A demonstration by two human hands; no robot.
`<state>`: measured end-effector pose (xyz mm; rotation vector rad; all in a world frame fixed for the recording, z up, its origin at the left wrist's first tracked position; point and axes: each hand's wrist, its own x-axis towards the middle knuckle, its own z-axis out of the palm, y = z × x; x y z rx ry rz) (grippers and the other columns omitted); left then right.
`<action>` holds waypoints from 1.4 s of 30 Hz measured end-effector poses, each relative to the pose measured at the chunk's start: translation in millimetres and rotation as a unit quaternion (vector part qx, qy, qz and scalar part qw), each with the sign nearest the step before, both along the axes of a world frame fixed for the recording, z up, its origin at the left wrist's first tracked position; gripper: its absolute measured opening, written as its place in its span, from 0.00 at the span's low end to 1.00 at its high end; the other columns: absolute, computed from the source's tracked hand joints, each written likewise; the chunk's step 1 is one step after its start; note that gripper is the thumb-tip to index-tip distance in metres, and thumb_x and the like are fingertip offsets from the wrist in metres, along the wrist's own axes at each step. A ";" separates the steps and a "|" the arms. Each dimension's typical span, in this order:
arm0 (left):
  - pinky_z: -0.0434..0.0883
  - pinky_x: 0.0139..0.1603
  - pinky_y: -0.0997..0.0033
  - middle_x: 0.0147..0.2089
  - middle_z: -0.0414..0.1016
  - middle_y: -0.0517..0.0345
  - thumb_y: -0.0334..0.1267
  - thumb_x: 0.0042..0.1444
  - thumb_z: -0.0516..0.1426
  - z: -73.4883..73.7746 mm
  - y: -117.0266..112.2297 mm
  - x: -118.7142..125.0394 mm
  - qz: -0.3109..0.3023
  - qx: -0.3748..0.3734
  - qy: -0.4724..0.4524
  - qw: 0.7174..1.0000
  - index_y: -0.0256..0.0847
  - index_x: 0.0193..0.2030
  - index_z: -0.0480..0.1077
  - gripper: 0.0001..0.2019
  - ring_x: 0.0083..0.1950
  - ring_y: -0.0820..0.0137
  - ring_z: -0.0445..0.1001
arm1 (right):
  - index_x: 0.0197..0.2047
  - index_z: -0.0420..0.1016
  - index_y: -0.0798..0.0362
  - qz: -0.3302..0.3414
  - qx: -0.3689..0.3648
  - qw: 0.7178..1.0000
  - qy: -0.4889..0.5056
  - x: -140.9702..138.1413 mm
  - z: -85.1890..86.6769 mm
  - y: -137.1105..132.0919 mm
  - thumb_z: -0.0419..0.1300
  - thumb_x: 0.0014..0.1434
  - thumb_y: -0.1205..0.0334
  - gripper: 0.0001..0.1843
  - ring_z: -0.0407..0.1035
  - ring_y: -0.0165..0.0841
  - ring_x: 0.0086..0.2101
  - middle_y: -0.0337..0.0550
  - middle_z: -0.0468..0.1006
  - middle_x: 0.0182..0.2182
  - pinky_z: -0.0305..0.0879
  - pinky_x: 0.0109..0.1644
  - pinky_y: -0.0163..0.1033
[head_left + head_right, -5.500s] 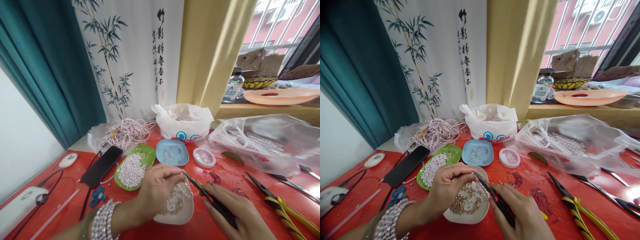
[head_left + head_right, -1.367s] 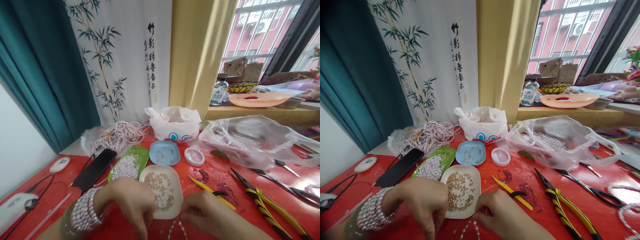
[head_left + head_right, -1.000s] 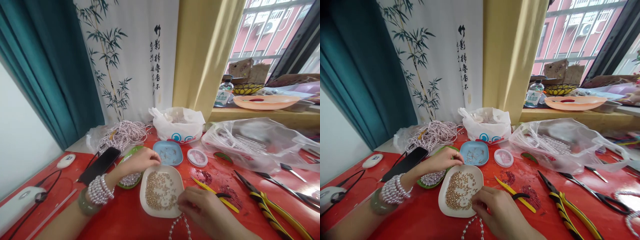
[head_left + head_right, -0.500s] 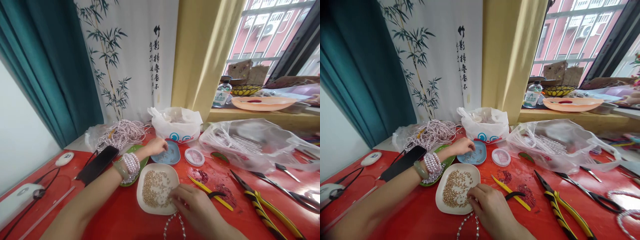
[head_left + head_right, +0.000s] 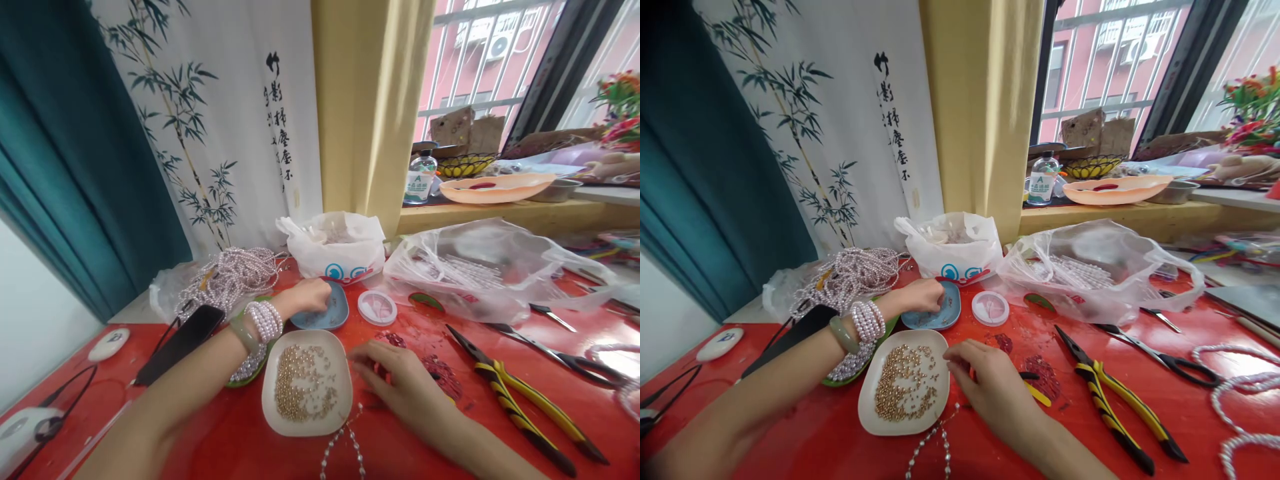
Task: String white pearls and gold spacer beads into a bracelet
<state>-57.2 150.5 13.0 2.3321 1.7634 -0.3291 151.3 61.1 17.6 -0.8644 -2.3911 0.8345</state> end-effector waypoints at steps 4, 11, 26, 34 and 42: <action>0.69 0.41 0.62 0.44 0.69 0.52 0.37 0.56 0.52 3.9 2.1 -3.6 -0.017 0.019 -0.006 1.000 0.36 0.45 0.66 0.11 0.42 0.67 0.70 | 0.33 0.72 0.55 -0.032 -0.065 0.997 0.033 1.7 0.2 5.0 0.52 0.55 0.68 0.08 0.69 0.31 0.29 0.41 0.77 0.28 0.64 0.32 0.34; 0.66 0.33 0.76 0.34 0.76 0.57 0.28 0.42 0.55 17.7 -7.7 -23.3 -0.037 0.036 -0.010 0.999 0.40 0.33 0.74 0.11 0.34 0.69 0.73 | 0.33 0.74 0.54 -0.033 -0.081 0.996 0.020 0.0 -11.5 9.0 0.52 0.54 0.67 0.09 0.69 0.31 0.27 0.39 0.77 0.26 0.61 0.30 0.33; 0.61 0.23 0.74 0.26 0.75 0.54 0.33 0.38 0.55 11.8 -13.3 -23.2 -0.045 0.038 0.038 0.998 0.39 0.26 0.74 0.08 0.25 0.67 0.70 | 0.30 0.72 0.54 -0.038 -0.088 0.995 0.028 0.8 -13.3 12.3 0.52 0.54 0.65 0.09 0.68 0.32 0.27 0.41 0.76 0.26 0.62 0.30 0.34; 0.62 0.26 0.77 0.34 0.77 0.59 0.37 0.42 0.55 14.9 -18.0 -28.3 -0.039 0.048 0.017 0.998 0.44 0.33 0.73 0.10 0.33 0.69 0.73 | 0.30 0.73 0.54 -0.031 -0.089 0.995 0.018 1.8 -16.4 14.2 0.51 0.54 0.65 0.09 0.69 0.32 0.28 0.41 0.77 0.26 0.62 0.31 0.34; 0.60 0.23 0.74 0.27 0.76 0.53 0.31 0.39 0.54 7.6 -16.7 -21.5 -0.055 0.062 0.047 0.995 0.40 0.26 0.74 0.08 0.29 0.65 0.72 | 0.30 0.72 0.54 -0.025 -0.083 0.996 0.015 1.8 -17.3 14.6 0.51 0.54 0.65 0.09 0.69 0.32 0.28 0.41 0.77 0.27 0.63 0.32 0.35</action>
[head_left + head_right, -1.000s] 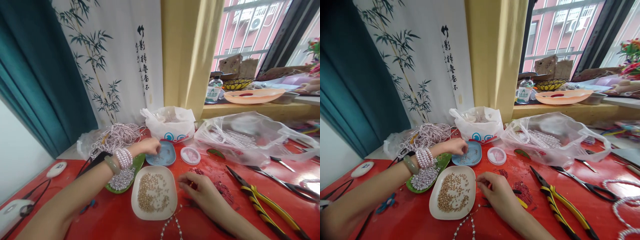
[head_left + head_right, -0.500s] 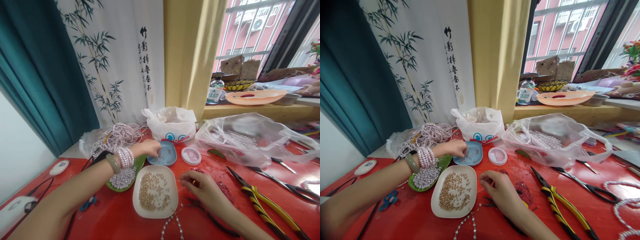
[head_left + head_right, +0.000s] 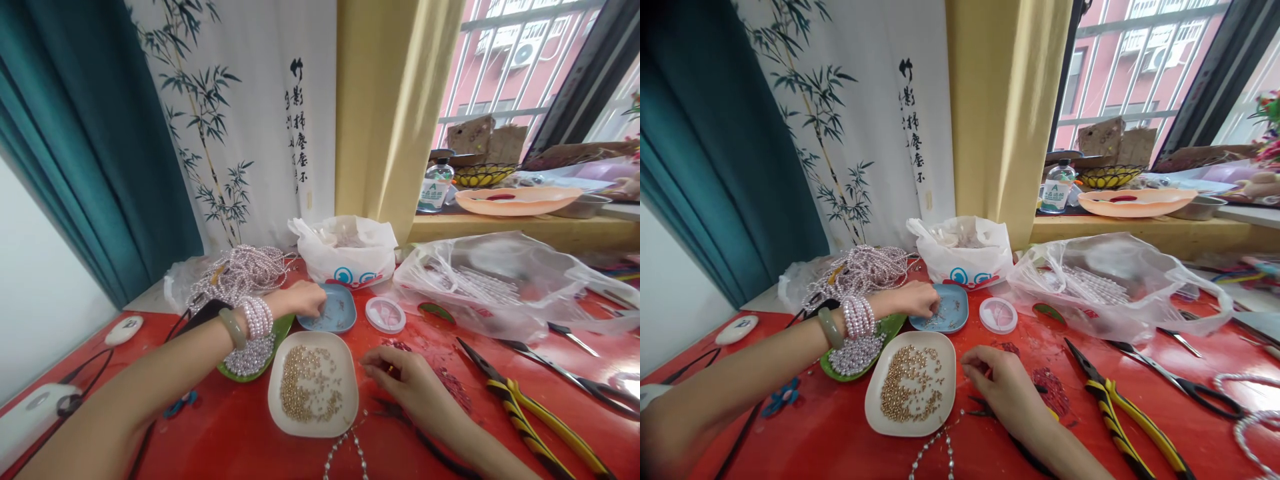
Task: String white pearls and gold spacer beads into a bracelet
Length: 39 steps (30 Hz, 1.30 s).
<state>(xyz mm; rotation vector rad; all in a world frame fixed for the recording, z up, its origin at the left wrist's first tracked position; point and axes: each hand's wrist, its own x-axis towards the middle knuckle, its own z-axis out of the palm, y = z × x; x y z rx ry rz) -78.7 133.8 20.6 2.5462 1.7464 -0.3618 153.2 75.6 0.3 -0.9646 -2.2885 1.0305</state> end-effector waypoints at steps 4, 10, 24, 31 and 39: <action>0.59 0.23 0.75 0.26 0.75 0.54 0.31 0.40 0.53 0.4 0.5 -0.5 -0.010 0.000 0.000 1.000 0.40 0.24 0.74 0.08 0.28 0.67 0.71 | 0.30 0.72 0.54 -0.001 -0.007 1.000 -0.005 0.3 -1.8 0.6 0.50 0.54 0.65 0.09 0.69 0.32 0.28 0.41 0.77 0.27 0.63 0.32 0.35; 0.59 0.23 0.76 0.26 0.75 0.56 0.32 0.41 0.53 3.5 -3.2 -5.6 -0.002 -0.003 -0.021 1.000 0.41 0.26 0.74 0.08 0.27 0.69 0.70 | 0.30 0.73 0.55 0.003 -0.006 1.000 -0.003 1.5 -0.6 0.5 0.51 0.54 0.65 0.10 0.69 0.33 0.29 0.41 0.77 0.28 0.63 0.32 0.35; 0.64 0.33 0.79 0.37 0.77 0.60 0.34 0.45 0.54 4.5 -3.0 -8.8 0.037 -0.010 -0.086 0.996 0.44 0.35 0.74 0.10 0.36 0.71 0.73 | 0.30 0.74 0.55 0.005 0.001 1.000 -0.005 1.0 0.5 0.8 0.51 0.53 0.66 0.10 0.70 0.33 0.28 0.41 0.78 0.27 0.63 0.32 0.35; 0.63 0.27 0.74 0.30 0.77 0.52 0.31 0.41 0.54 -0.6 -2.6 0.3 0.030 0.001 -0.039 0.999 0.40 0.28 0.75 0.09 0.31 0.65 0.73 | 0.31 0.73 0.54 0.004 0.006 1.000 -0.002 1.8 -1.8 1.3 0.51 0.54 0.65 0.10 0.70 0.33 0.28 0.41 0.78 0.27 0.62 0.32 0.35; 0.62 0.27 0.73 0.27 0.76 0.52 0.31 0.40 0.54 3.3 -0.2 0.9 0.024 0.001 -0.046 0.999 0.39 0.25 0.74 0.07 0.30 0.64 0.72 | 0.31 0.74 0.54 0.002 0.011 1.000 -0.003 1.3 -3.3 2.4 0.51 0.54 0.65 0.10 0.70 0.32 0.27 0.40 0.78 0.26 0.63 0.31 0.35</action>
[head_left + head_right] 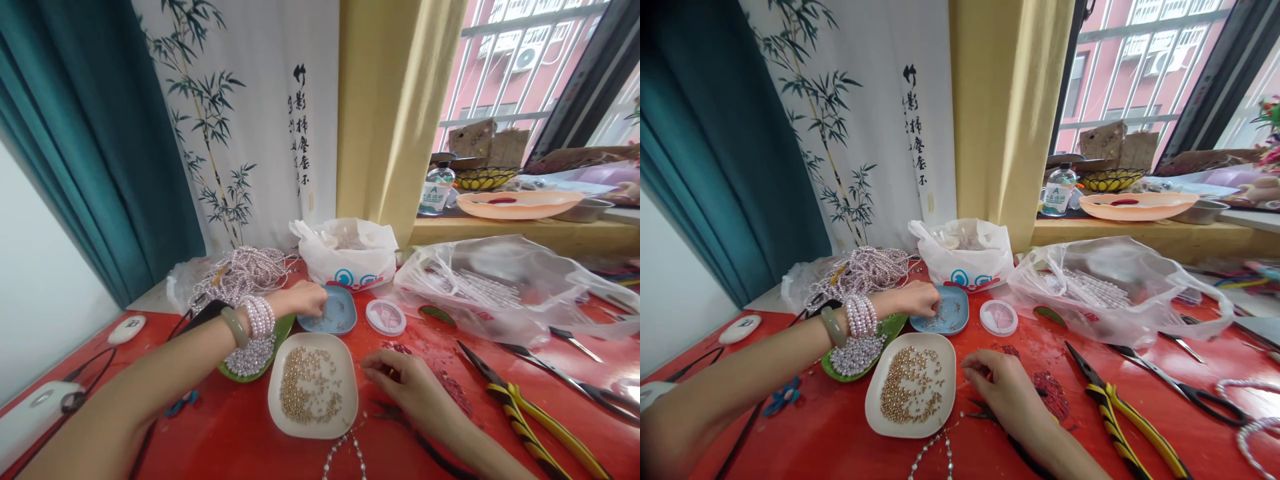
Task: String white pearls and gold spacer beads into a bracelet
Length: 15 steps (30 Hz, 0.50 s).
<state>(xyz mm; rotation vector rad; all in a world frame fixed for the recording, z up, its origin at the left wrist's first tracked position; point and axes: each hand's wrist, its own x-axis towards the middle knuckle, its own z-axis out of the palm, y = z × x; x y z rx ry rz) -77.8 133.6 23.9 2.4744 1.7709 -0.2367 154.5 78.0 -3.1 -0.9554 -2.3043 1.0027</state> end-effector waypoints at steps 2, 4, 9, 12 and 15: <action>0.63 0.28 0.73 0.28 0.76 0.54 0.32 0.40 0.54 2.5 -1.1 -2.4 0.008 -0.001 -0.017 1.000 0.40 0.26 0.74 0.07 0.30 0.65 0.72 | 0.30 0.74 0.54 0.001 0.001 1.000 0.002 0.4 -0.4 0.5 0.51 0.54 0.65 0.10 0.70 0.32 0.27 0.40 0.78 0.26 0.63 0.31 0.35; 0.63 0.28 0.74 0.28 0.76 0.55 0.32 0.40 0.55 4.1 -2.0 -4.7 0.018 -0.004 -0.042 0.999 0.40 0.27 0.74 0.07 0.31 0.66 0.72 | 0.31 0.74 0.54 0.001 -0.002 1.000 0.004 0.8 -0.4 0.9 0.52 0.53 0.66 0.09 0.70 0.32 0.27 0.40 0.78 0.27 0.63 0.31 0.35; 0.64 0.28 0.78 0.27 0.75 0.58 0.30 0.40 0.55 2.9 -1.5 -7.4 0.036 -0.025 -0.146 0.988 0.36 0.27 0.72 0.07 0.29 0.72 0.71 | 0.30 0.74 0.54 -0.005 0.003 1.000 -0.002 1.0 1.2 0.8 0.52 0.53 0.66 0.09 0.69 0.32 0.27 0.40 0.78 0.26 0.62 0.30 0.34; 0.64 0.27 0.79 0.27 0.74 0.56 0.27 0.40 0.55 1.8 -2.2 -7.5 0.047 -0.038 -0.227 0.972 0.33 0.27 0.70 0.05 0.29 0.72 0.70 | 0.29 0.74 0.55 -0.013 0.012 1.000 -0.005 0.4 3.1 0.7 0.52 0.53 0.65 0.09 0.69 0.31 0.25 0.40 0.77 0.24 0.62 0.28 0.34; 0.66 0.28 0.78 0.28 0.73 0.56 0.29 0.43 0.55 3.1 -10.0 -2.4 0.046 -0.066 -0.313 0.946 0.33 0.29 0.69 0.05 0.29 0.73 0.70 | 0.31 0.73 0.55 -0.029 0.014 0.999 0.013 -1.0 4.8 0.4 0.52 0.53 0.64 0.09 0.69 0.32 0.26 0.41 0.77 0.24 0.63 0.29 0.34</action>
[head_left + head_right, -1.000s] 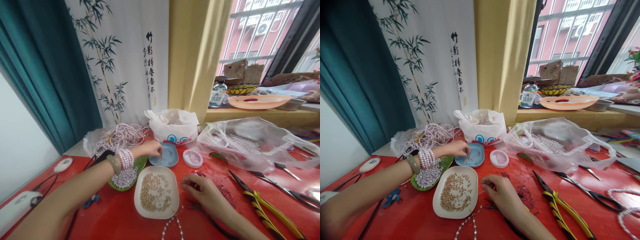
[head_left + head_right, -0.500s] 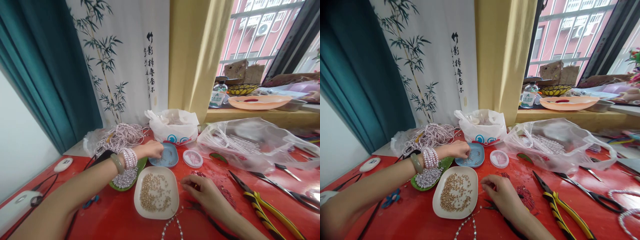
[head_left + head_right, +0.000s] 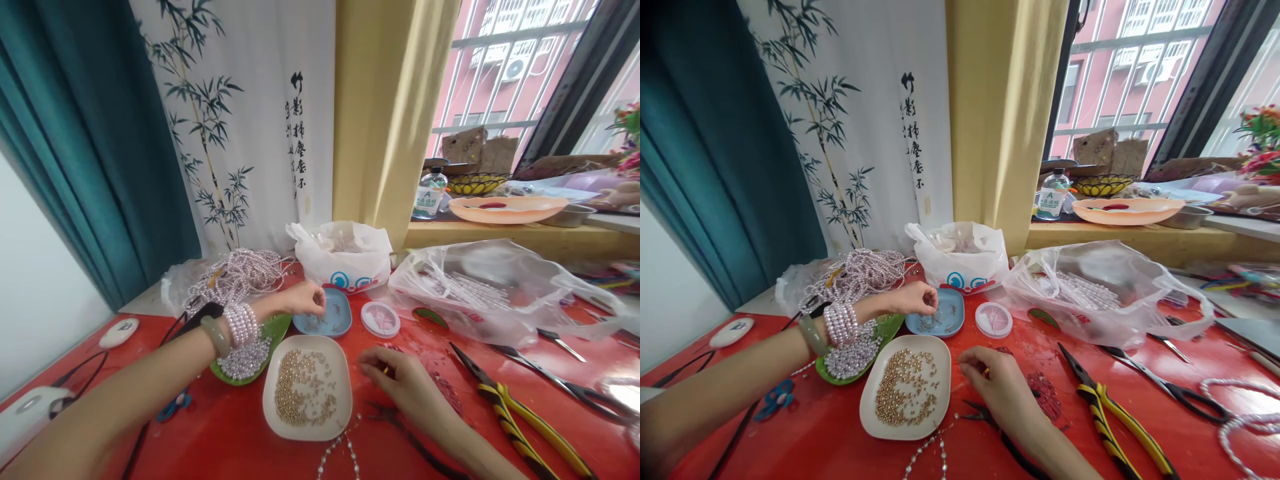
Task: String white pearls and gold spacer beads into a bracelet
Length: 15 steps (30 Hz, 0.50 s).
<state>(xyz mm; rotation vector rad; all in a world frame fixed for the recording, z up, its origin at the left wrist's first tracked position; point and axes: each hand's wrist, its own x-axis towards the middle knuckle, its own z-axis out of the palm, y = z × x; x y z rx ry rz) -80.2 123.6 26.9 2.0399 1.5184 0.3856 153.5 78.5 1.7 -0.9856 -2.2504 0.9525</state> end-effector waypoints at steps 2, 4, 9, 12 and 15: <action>0.66 0.29 0.78 0.30 0.73 0.57 0.31 0.43 0.57 2.2 -9.8 8.7 -0.009 -0.020 -0.059 0.998 0.34 0.32 0.67 0.07 0.30 0.73 0.71 | 0.35 0.72 0.55 -0.013 0.000 1.000 0.013 -1.3 1.2 -1.2 0.51 0.54 0.63 0.11 0.69 0.32 0.27 0.41 0.76 0.26 0.64 0.31 0.35; 0.67 0.29 0.77 0.30 0.72 0.58 0.31 0.43 0.58 4.9 -21.2 21.1 -0.015 -0.040 -0.110 0.993 0.35 0.33 0.65 0.09 0.31 0.73 0.71 | 0.40 0.71 0.55 -0.017 0.004 1.000 0.018 -2.5 3.0 -3.7 0.50 0.55 0.62 0.12 0.69 0.32 0.28 0.42 0.76 0.27 0.64 0.31 0.35; 0.66 0.26 0.78 0.27 0.69 0.62 0.27 0.42 0.58 12.7 -40.8 50.6 -0.029 -0.095 -0.200 0.975 0.37 0.31 0.60 0.10 0.28 0.75 0.70 | 0.34 0.71 0.52 -0.005 0.057 0.998 0.012 -3.1 10.0 -12.1 0.50 0.56 0.61 0.10 0.67 0.31 0.26 0.39 0.75 0.25 0.62 0.29 0.34; 0.65 0.27 0.78 0.27 0.68 0.63 0.26 0.42 0.57 17.8 -45.1 56.9 -0.037 -0.110 -0.230 0.966 0.38 0.30 0.58 0.11 0.28 0.77 0.70 | 0.31 0.69 0.52 -0.040 0.086 0.995 0.024 -1.9 13.8 -14.4 0.51 0.56 0.60 0.08 0.67 0.31 0.25 0.40 0.76 0.26 0.61 0.28 0.33; 0.65 0.28 0.76 0.27 0.69 0.63 0.25 0.42 0.57 22.4 -49.0 57.1 -0.041 -0.124 -0.244 0.961 0.38 0.30 0.58 0.11 0.29 0.76 0.70 | 0.33 0.69 0.51 -0.043 0.089 0.994 0.034 -1.0 16.5 -14.3 0.51 0.55 0.60 0.07 0.68 0.31 0.25 0.40 0.76 0.27 0.61 0.27 0.33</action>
